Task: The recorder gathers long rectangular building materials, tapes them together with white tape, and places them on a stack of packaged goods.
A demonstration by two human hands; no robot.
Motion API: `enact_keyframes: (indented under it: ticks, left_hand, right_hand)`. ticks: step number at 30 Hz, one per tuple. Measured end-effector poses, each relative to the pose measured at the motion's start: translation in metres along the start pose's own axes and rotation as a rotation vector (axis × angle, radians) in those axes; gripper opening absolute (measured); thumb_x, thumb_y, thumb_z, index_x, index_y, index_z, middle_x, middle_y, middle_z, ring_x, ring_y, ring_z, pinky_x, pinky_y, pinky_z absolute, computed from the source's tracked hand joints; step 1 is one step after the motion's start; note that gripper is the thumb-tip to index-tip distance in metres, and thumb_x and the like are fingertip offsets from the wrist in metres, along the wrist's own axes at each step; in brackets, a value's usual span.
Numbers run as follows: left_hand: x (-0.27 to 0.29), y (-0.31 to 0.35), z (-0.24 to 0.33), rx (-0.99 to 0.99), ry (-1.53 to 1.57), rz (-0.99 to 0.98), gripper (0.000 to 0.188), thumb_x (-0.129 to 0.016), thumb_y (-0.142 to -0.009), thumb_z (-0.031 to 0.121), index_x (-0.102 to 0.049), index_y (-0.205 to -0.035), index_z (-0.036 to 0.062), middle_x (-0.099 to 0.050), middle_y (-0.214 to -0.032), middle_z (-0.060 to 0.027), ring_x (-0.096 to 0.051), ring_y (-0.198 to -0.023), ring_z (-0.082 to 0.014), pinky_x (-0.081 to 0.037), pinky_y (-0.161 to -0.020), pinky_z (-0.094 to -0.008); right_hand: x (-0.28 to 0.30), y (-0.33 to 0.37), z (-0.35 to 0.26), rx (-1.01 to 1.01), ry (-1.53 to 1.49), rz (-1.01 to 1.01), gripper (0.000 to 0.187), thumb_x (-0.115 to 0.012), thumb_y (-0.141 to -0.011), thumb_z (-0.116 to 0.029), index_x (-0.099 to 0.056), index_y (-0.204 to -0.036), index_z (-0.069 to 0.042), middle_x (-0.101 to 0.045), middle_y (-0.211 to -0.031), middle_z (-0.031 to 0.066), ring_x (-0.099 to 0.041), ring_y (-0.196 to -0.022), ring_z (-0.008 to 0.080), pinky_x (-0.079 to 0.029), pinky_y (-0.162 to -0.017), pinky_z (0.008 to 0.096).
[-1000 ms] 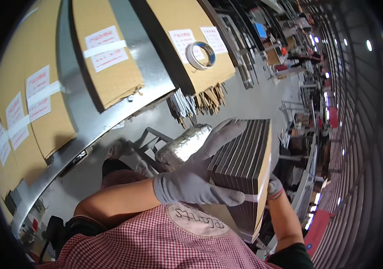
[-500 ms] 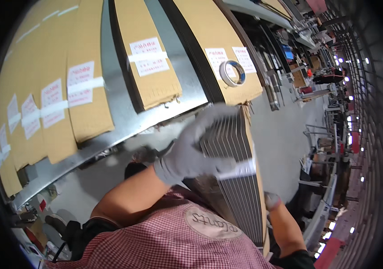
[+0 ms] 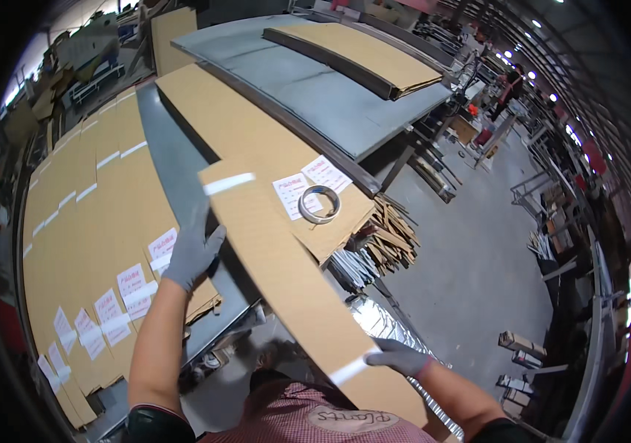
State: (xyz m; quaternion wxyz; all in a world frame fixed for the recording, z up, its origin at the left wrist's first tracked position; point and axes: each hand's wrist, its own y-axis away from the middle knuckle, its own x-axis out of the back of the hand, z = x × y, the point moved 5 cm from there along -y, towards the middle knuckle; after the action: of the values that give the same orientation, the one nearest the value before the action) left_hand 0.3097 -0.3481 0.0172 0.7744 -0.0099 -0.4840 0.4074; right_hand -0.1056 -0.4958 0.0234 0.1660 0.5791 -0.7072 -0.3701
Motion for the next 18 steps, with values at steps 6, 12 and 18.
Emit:
enact_keyframes:
  ticks: [6, 12, 18]
  left_hand:
    - [-0.017, -0.003, 0.006, 0.163, -0.071, -0.013, 0.071, -0.066, -0.080, 0.024, -0.038, -0.143, 0.0066, -0.017, -0.151, -0.0333, -0.037, -0.130, -0.0501, -0.038, -0.105, -0.0481]
    - [-0.021, -0.012, 0.018, 0.216, -0.101, -0.243, 0.056, -0.063, -0.083, 0.023, -0.049, -0.133, 0.0011, -0.022, -0.150, -0.0314, -0.033, -0.135, -0.0461, -0.036, -0.108, -0.0438]
    - [-0.004, -0.007, 0.065, 0.255, -0.127, -0.398, 0.058, -0.055, -0.088, 0.043, -0.051, -0.133, 0.0051, -0.033, -0.146, -0.0299, -0.049, -0.121, -0.0460, -0.043, -0.101, -0.0451]
  right_hand:
    - [0.032, 0.058, 0.069, -0.102, 0.267, -0.110, 0.101, -0.077, -0.076, -0.046, -0.025, -0.148, 0.002, -0.039, -0.146, 0.0167, -0.033, -0.136, 0.0277, -0.026, -0.113, 0.0391]
    - [0.074, 0.180, 0.218, -0.361, 0.412, -0.127, 0.085, -0.081, -0.074, -0.038, -0.042, -0.140, -0.002, -0.053, -0.135, 0.0136, -0.046, -0.125, 0.0207, -0.037, -0.106, 0.0354]
    - [0.039, -0.020, -0.007, 0.012, 0.396, 0.320, 0.086, -0.071, -0.083, -0.042, -0.031, -0.146, 0.000, -0.051, -0.136, 0.0206, -0.050, -0.124, 0.0265, -0.041, -0.103, 0.0366]
